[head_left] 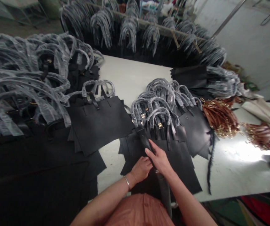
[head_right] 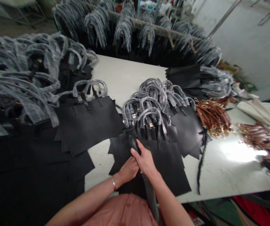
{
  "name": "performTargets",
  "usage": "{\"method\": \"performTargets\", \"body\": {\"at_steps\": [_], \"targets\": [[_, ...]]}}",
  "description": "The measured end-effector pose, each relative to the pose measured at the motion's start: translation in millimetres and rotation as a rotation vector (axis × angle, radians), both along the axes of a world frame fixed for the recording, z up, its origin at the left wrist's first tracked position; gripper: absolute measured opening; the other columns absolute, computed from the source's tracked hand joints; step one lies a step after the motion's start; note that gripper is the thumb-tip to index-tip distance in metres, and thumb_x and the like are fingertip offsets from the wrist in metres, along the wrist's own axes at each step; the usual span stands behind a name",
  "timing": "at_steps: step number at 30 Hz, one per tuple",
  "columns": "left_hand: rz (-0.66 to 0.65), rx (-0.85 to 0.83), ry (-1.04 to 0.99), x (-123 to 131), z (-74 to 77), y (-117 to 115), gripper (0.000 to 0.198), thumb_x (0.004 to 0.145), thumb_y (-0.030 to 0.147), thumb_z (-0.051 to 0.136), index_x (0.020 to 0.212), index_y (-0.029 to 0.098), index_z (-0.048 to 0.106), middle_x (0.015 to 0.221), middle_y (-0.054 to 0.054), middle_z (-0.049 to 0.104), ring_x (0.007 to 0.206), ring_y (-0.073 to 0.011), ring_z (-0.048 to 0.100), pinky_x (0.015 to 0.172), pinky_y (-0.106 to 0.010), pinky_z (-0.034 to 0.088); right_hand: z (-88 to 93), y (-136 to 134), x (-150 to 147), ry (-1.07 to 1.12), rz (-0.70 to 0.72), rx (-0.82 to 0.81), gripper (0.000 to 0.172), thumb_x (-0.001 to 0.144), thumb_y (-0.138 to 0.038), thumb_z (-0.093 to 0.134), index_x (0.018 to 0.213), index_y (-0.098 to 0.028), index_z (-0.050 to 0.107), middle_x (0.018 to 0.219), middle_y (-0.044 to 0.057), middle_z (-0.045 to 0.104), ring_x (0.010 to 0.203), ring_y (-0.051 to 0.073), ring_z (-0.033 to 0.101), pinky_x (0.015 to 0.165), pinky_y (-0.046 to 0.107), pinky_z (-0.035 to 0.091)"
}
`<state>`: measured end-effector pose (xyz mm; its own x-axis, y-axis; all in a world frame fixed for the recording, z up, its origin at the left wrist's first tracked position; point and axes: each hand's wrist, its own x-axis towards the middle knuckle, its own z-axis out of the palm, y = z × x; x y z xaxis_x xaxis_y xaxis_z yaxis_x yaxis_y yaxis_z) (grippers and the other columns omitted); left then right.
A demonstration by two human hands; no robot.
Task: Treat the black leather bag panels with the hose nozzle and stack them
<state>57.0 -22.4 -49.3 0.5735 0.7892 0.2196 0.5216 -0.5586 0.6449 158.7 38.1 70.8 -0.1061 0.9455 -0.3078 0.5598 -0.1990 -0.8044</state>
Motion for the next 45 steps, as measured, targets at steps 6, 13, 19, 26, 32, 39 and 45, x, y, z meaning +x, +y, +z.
{"method": "performTargets", "body": {"at_steps": [6, 13, 19, 26, 32, 39, 45], "targets": [[0.778, -0.113, -0.206, -35.3, 9.7, 27.0, 0.03, 0.09, 0.017, 0.048, 0.119, 0.016, 0.054, 0.114, -0.012, 0.054, 0.109, -0.0226, 0.052, 0.097, -0.042, 0.045, 17.0, -22.0, 28.7, 0.146, -0.019, -0.275, 0.062, 0.084, -0.044, 0.059, 0.141, -0.022, 0.045, 0.098, 0.003, 0.071, 0.057, 0.014, 0.062, 0.056, 0.027, 0.053], [0.78, -0.439, -0.275, -76.5, 12.3, 72.4, 0.018, 0.074, 0.011, 0.066, 0.091, 0.018, 0.063, 0.094, -0.004, 0.057, 0.089, -0.0191, 0.058, 0.085, -0.035, 0.048, 4.8, -31.1, 21.6, 0.148, 0.005, -0.317, 0.061, 0.083, -0.039, 0.059, 0.139, -0.019, 0.046, 0.09, 0.002, 0.069, 0.055, 0.011, 0.058, 0.053, 0.025, 0.051], [0.736, -0.823, -0.521, -83.2, 8.5, 88.2, 0.003, 0.077, 0.014, 0.062, 0.075, 0.015, 0.06, 0.063, -0.001, 0.061, 0.059, -0.0143, 0.063, 0.056, -0.024, 0.048, -2.7, -29.4, 23.9, 0.139, 0.013, -0.309, 0.06, 0.083, -0.04, 0.059, 0.139, -0.022, 0.046, 0.088, 0.001, 0.068, 0.054, 0.011, 0.059, 0.053, 0.025, 0.051], [0.697, -1.065, -0.734, -88.4, 13.3, 92.7, 0.023, 0.071, 0.016, 0.071, 0.09, 0.011, 0.06, 0.063, -0.002, 0.064, 0.058, -0.0139, 0.066, 0.051, -0.02, 0.051, -5.2, -30.2, 24.9, 0.15, 0.019, -0.347, 0.063, 0.082, -0.04, 0.061, 0.139, -0.018, 0.046, 0.089, 0.003, 0.068, 0.051, 0.011, 0.057, 0.053, 0.026, 0.05], [0.649, -1.14, -0.856, -88.5, 17.2, 91.8, 0.035, 0.06, 0.018, 0.081, 0.089, 0.01, 0.062, 0.066, -0.002, 0.066, 0.057, -0.0113, 0.064, 0.059, -0.024, 0.055, -8.8, -30.7, 24.9, 0.152, 0.033, -0.334, 0.06, 0.082, -0.039, 0.061, 0.138, -0.021, 0.048, 0.081, 0.001, 0.066, 0.052, 0.012, 0.058, 0.053, 0.025, 0.05], [0.626, -1.136, -0.877, -88.6, 16.6, 90.7, 0.036, 0.06, 0.022, 0.08, 0.09, 0.01, 0.065, 0.067, -0.003, 0.067, 0.056, -0.0096, 0.061, 0.053, -0.019, 0.048, -12.0, -30.5, 26.7, 0.189, 0.036, -0.366, 0.062, 0.082, -0.039, 0.062, 0.139, -0.02, 0.046, 0.083, 0.001, 0.065, 0.052, 0.01, 0.056, 0.053, 0.025, 0.049], [0.581, -1.132, -0.898, -89.8, 16.1, 86.1, 0.04, 0.06, 0.025, 0.08, 0.094, 0.01, 0.067, 0.068, -0.003, 0.067, 0.057, -0.0092, 0.06, 0.056, -0.021, 0.047, 2.4, -26.8, 27.6, 0.291, -0.001, -0.471, 0.066, 0.08, -0.036, 0.063, 0.14, -0.016, 0.043, 0.079, 0.0, 0.063, 0.05, 0.009, 0.054, 0.049, 0.023, 0.046]]}}
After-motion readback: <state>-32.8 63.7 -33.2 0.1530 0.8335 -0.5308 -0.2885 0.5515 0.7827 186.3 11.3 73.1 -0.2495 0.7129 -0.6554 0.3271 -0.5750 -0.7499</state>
